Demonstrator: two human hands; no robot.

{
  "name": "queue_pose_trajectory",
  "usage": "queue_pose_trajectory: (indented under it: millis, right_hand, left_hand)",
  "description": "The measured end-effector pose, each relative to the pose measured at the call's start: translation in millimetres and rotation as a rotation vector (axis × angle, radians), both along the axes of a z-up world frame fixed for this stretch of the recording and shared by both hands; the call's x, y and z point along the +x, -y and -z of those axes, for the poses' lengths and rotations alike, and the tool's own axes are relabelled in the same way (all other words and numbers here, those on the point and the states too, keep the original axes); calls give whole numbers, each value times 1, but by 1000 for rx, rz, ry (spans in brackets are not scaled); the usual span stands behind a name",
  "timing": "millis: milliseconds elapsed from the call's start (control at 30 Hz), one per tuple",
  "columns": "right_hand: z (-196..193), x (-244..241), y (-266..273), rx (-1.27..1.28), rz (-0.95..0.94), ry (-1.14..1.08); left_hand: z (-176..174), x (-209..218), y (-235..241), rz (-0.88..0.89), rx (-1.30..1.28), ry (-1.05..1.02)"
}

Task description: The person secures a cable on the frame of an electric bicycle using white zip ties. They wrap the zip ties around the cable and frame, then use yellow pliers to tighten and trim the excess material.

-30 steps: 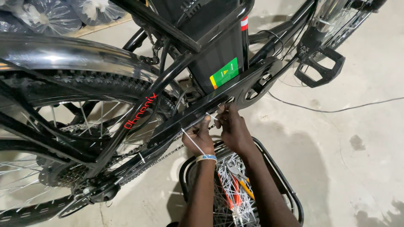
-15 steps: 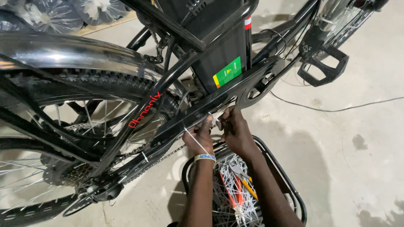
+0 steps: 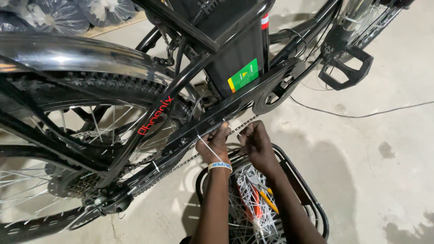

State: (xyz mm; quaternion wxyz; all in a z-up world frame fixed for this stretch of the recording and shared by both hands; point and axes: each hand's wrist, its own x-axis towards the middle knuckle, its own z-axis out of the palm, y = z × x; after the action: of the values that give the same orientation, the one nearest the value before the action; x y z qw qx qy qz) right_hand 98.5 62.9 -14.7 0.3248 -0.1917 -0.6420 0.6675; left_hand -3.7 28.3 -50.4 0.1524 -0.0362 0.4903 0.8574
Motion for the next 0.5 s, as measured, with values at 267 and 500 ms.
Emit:
queue_pose_trajectory:
  millis: [267,500]
  right_hand:
    - [-24,-12,5,-181,39,-180]
    - [-50,2,-16,-44,47,537]
  left_hand:
    - [-17,-2,1,40,-36,44]
    - [-36,4,27,142,-268,186]
